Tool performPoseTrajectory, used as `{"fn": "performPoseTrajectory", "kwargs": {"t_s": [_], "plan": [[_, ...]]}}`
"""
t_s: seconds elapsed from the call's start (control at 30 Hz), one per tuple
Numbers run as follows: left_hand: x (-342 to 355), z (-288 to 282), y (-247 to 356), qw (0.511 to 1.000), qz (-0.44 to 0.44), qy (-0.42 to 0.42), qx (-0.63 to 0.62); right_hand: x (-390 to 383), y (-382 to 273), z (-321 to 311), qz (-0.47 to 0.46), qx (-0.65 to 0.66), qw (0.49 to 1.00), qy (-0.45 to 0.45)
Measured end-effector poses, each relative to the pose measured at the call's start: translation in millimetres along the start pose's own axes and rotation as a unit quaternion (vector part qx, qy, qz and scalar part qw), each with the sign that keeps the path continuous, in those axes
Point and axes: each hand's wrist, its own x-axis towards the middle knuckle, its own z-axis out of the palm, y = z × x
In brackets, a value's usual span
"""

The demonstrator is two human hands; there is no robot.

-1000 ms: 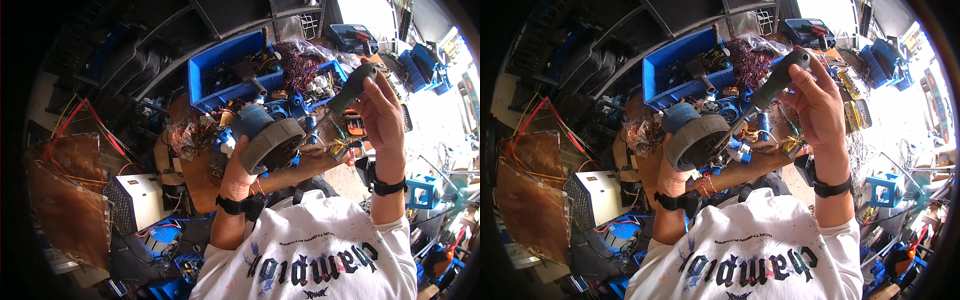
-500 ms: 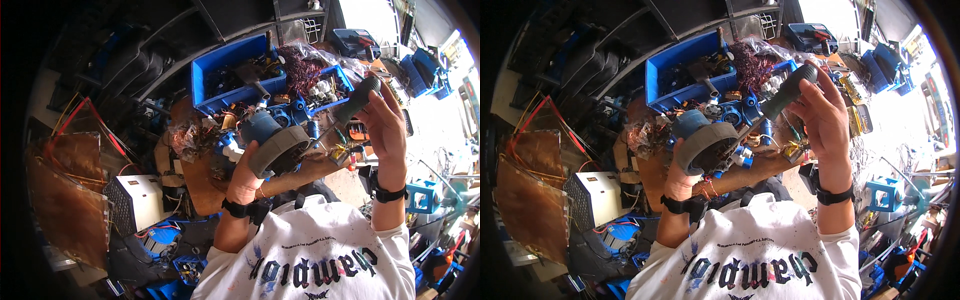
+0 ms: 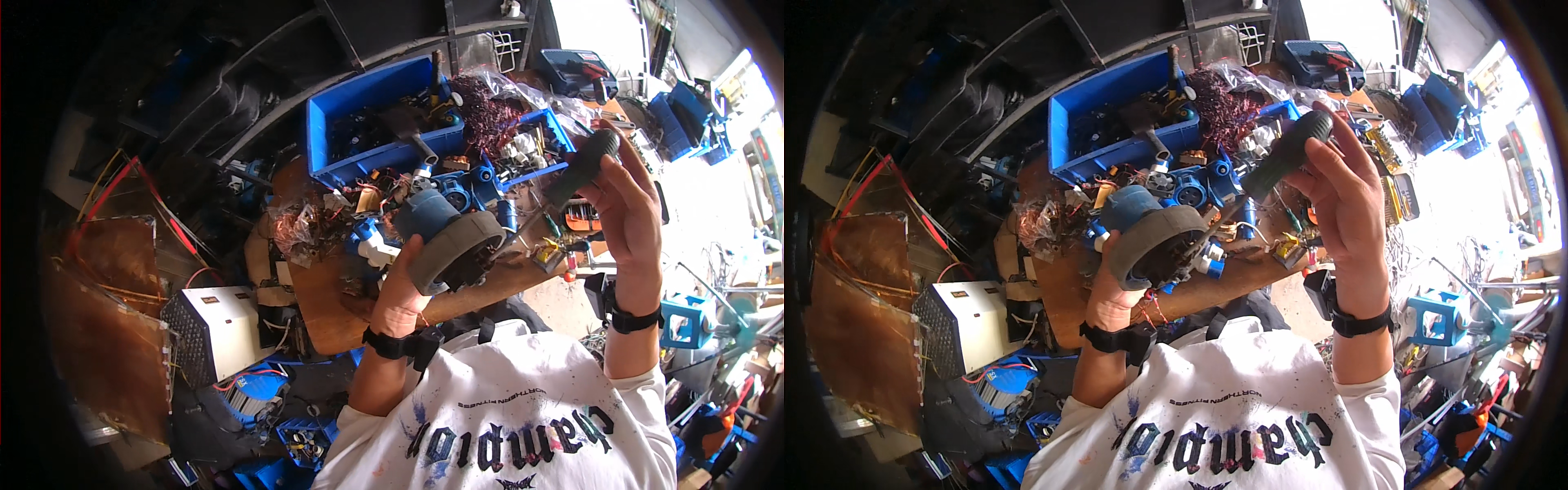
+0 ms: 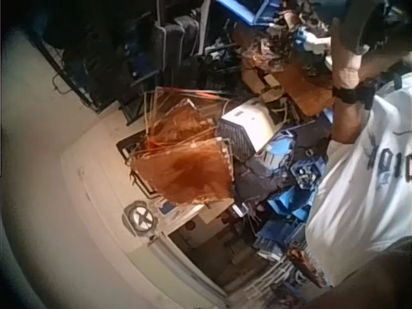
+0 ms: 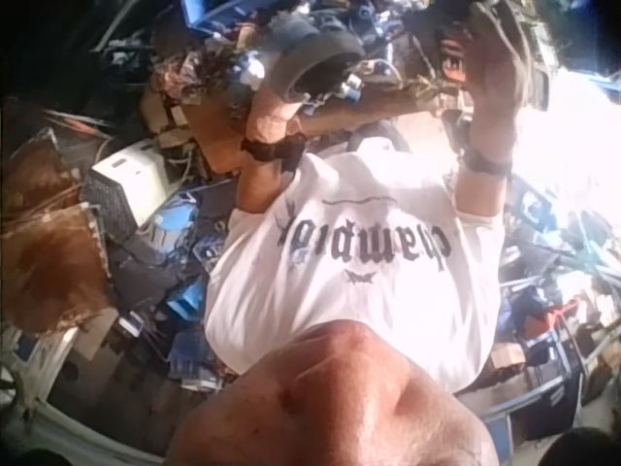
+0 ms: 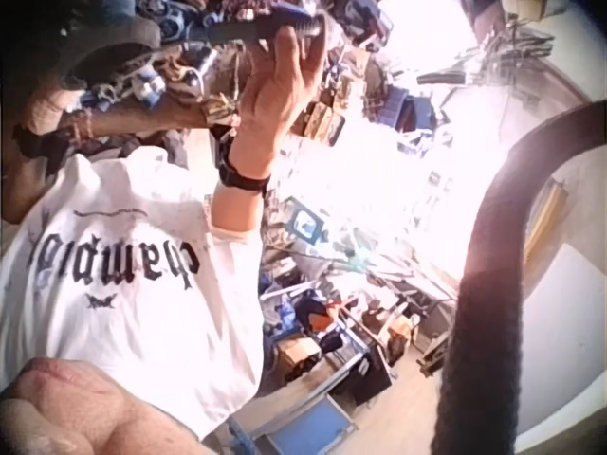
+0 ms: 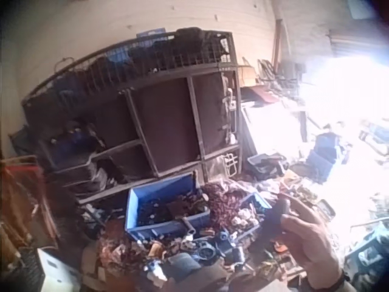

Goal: The person holds a blue and grey cylindrical electrical component and uses a green-handled screwdriver to manipulate internal parts. They repeatedly probe and adjust the internal mechanism while rotating the object to inspect different angles.

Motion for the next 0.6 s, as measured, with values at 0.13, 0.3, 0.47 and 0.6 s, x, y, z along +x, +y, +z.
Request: {"fn": "performPoseTrajectory", "kwargs": {"t_s": [0.13, 0.3, 0.47, 0.6], "plan": [[-0.2, -4.4, 0.6, 1.0, -0.001, 0.021, 0.003, 0.5, 0.6, 1.2, 0.002, 0.027, 0.999, -0.023], [4.4, -9.8, -2.7, 1.0, -0.016, 0.004, -0.013, -0.2, 2.4, -1.3, 0.011, 0.017, 1.0, 0.007], [15.2, -14.9, -8.2, 0.998, -0.045, -0.016, -0.042, 0.5, 4.3, -14.4, -0.002, -0.033, 0.998, 0.051], [31.7, -17.1, -15.1, 0.994, -0.063, -0.013, -0.083, 1.1, -3.4, -34.8, -0.003, -0.016, 0.998, 0.059]]}}
